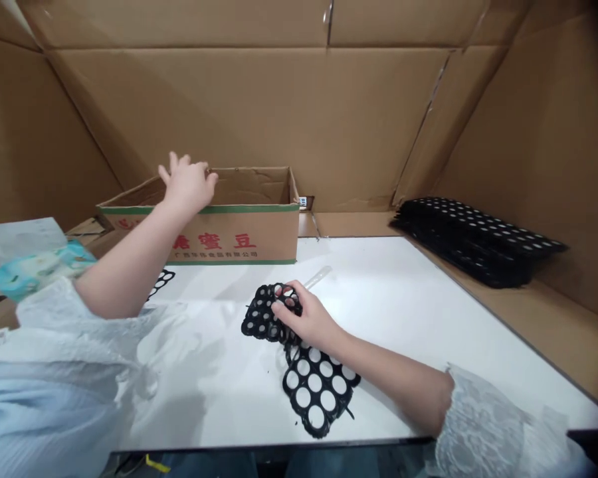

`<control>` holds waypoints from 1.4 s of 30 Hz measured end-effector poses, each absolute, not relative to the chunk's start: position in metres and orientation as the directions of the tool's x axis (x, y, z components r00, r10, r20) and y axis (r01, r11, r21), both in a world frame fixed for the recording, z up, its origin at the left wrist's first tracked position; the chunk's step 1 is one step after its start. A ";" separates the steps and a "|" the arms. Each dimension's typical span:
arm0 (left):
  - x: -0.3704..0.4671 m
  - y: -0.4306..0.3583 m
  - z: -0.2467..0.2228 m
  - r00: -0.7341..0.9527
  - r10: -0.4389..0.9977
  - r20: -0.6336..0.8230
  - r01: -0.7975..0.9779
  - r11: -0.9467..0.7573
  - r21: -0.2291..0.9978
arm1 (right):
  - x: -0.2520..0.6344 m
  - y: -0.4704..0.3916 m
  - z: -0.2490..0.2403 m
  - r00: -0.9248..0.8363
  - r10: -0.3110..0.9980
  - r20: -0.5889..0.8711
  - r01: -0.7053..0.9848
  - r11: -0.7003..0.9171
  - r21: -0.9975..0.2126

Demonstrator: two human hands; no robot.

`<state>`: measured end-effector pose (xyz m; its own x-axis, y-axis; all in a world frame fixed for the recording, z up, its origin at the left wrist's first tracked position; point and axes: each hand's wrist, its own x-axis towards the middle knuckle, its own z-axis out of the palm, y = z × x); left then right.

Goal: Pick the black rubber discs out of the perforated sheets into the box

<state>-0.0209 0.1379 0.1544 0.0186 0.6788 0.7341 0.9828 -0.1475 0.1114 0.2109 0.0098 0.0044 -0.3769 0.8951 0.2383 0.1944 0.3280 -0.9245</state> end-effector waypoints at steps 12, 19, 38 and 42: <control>0.033 0.013 0.040 0.499 0.852 0.157 0.702 -0.504 0.503 | 0.211 0.015 0.007 -0.423 0.877 0.228 0.020 0.261 -0.965; 0.024 0.023 0.048 0.544 0.818 0.189 0.594 -0.534 0.602 | 0.218 0.023 0.012 -0.413 0.845 0.341 0.229 0.458 -0.859; 0.048 0.008 0.025 0.489 0.872 0.008 0.385 -0.223 0.896 | 0.207 0.011 -0.003 -0.614 0.783 0.105 0.141 0.240 -0.961; 0.048 0.016 0.022 0.426 0.902 -0.071 0.282 -0.058 0.958 | 0.205 0.012 -0.001 -0.647 0.762 0.014 0.105 0.108 -0.989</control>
